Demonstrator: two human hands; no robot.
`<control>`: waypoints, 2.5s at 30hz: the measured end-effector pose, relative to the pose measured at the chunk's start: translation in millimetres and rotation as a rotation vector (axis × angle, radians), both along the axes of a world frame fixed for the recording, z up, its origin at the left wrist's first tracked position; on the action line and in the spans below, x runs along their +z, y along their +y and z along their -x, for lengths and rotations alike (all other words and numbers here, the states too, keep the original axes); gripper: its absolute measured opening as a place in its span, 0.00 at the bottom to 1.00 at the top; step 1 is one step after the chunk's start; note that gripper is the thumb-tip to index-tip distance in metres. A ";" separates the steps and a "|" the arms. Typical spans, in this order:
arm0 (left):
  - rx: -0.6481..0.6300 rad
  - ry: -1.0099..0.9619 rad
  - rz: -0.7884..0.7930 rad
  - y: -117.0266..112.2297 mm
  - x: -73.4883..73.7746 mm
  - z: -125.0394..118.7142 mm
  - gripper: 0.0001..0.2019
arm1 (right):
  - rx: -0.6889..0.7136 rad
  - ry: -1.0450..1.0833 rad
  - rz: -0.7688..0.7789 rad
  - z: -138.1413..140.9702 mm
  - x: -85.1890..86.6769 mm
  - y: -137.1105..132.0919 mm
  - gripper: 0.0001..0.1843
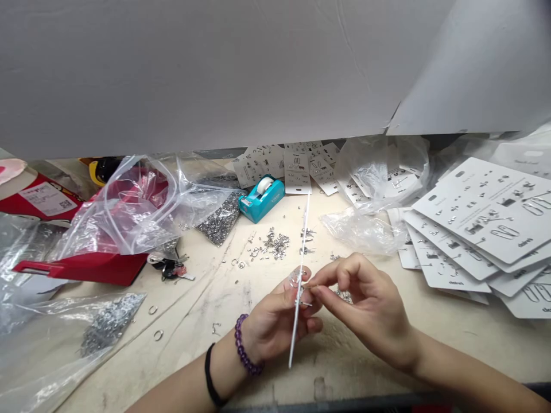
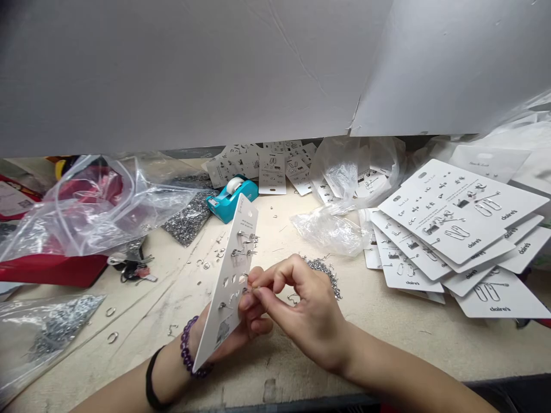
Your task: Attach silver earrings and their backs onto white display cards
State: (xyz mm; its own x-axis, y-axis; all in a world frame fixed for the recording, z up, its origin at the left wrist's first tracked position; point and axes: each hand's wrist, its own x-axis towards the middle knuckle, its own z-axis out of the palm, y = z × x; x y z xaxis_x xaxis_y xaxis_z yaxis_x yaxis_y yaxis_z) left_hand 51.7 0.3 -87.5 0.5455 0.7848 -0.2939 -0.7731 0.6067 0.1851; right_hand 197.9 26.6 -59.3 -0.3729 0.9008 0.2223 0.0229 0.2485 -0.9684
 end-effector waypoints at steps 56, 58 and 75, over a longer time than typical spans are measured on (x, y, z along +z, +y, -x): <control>-0.005 0.046 0.063 -3.6 7.1 -7.1 0.13 | 0.017 -0.110 -0.444 -6.5 -8.1 -0.2 0.12; -0.004 0.048 0.051 -3.7 8.1 -6.9 0.14 | 0.017 -0.108 -0.436 -6.0 -7.9 -0.4 0.12; 0.014 0.250 -0.047 -4.5 -0.1 -12.2 0.12 | 0.156 -0.136 -0.462 -8.7 -2.9 6.8 0.10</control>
